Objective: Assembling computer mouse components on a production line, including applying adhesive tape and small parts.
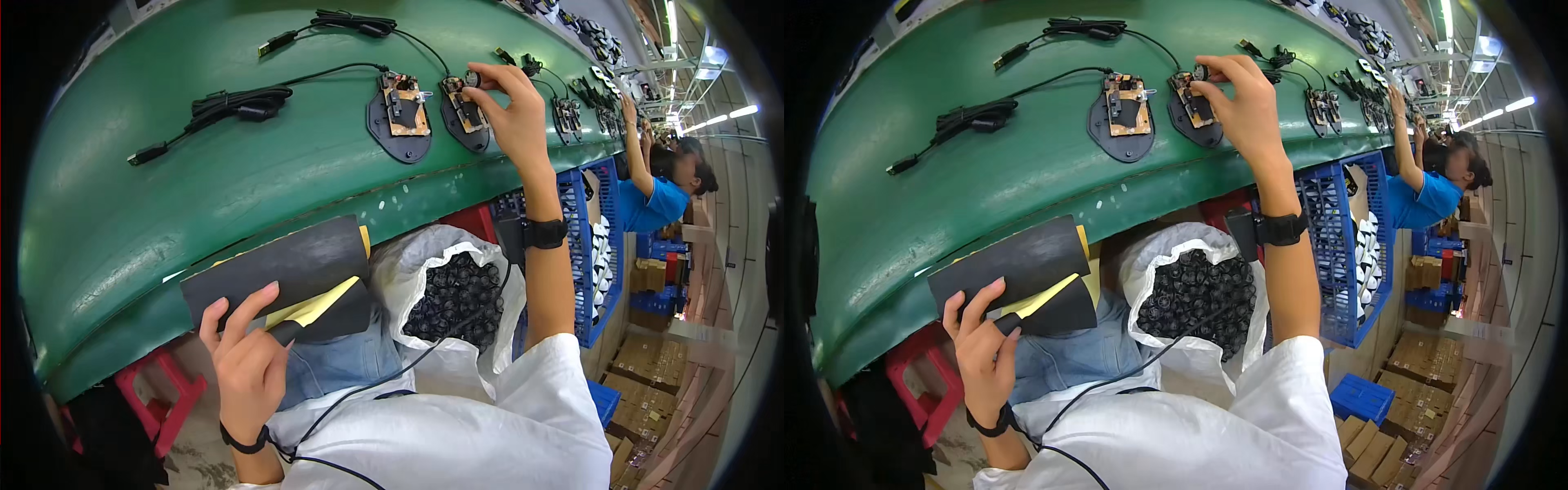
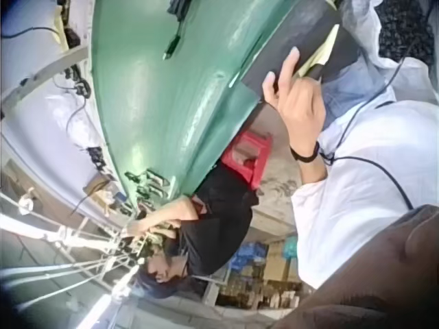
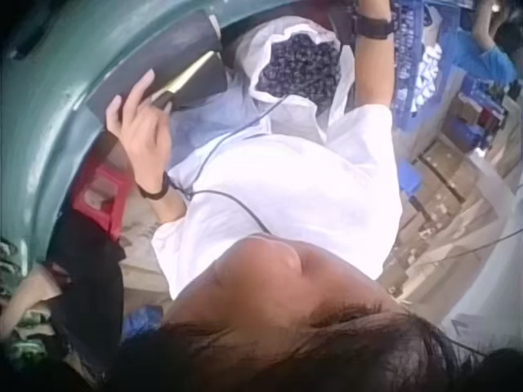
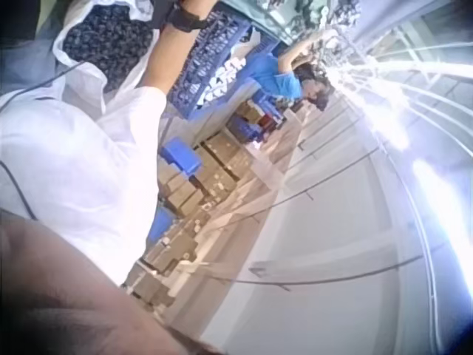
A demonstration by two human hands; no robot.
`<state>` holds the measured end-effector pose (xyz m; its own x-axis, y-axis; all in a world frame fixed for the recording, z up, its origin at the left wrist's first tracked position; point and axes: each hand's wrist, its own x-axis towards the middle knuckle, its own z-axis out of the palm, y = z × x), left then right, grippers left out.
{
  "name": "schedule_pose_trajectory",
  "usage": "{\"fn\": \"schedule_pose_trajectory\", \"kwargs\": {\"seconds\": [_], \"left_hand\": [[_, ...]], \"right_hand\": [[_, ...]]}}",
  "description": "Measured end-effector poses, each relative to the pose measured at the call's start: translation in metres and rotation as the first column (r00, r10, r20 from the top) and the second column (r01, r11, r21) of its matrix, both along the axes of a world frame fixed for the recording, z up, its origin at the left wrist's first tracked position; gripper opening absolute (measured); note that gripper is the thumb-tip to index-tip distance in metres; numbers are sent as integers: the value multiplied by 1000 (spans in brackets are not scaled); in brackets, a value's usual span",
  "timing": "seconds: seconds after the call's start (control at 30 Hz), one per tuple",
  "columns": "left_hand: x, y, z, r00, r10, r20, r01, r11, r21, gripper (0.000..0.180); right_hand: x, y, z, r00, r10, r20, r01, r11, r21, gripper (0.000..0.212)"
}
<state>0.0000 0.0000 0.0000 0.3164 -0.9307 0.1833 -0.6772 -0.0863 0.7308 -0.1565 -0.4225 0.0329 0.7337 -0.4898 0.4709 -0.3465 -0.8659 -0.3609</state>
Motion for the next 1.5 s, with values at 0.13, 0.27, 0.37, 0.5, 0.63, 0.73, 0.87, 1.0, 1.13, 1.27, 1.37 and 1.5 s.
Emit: {"fn": "schedule_pose_trajectory", "kwargs": {"seconds": [0.13,0.27,0.37,0.5,0.63,0.73,0.87,1.0,1.13,1.27,1.37,1.5], "left_hand": [[2,-2,-2,1000,10,27,-10,1000,-2,11],[2,-4,-7,998,20,55,-19,1000,-19,11],[-1,-5,-1,998,25,50,-24,999,-23,11],[1,-5,-4,998,22,60,-20,999,-26,10],[1,-1,-6,998,29,59,-29,1000,-6,10],[0,-3,-3,997,49,63,-48,999,-26,12],[3,-1,-3,997,47,63,-45,998,-36,13],[0,-4,-4,994,94,48,-91,993,-73,24],[5,2,-3,998,28,62,-25,998,-52,12],[7,8,-7,998,40,53,-37,998,-57,11],[7,7,-11,999,22,36,-20,999,-41,10],[8,6,-11,997,45,61,-41,997,-73,12]], "right_hand": [[-4,-4,-6,1000,17,15,-17,999,-28,36],[-4,-6,-20,1000,1,-11,-2,995,-100,39],[-10,-5,-21,997,3,-77,-13,991,-136,42],[-22,5,-14,997,22,-73,-31,992,-126,43],[-58,43,-5,952,-43,-304,-88,910,-405,41],[-97,101,0,1000,-6,-6,5,984,-181,20],[-126,175,-15,927,192,-323,-24,889,458,8],[-148,214,-102,794,42,-607,123,966,227,38],[-165,217,-144,751,-45,-659,250,943,221,42],[-165,216,-139,761,-16,-648,331,869,367,38],[-167,205,-111,828,-17,-560,376,758,533,33],[-163,205,-69,980,-156,-119,142,145,979,27]]}}
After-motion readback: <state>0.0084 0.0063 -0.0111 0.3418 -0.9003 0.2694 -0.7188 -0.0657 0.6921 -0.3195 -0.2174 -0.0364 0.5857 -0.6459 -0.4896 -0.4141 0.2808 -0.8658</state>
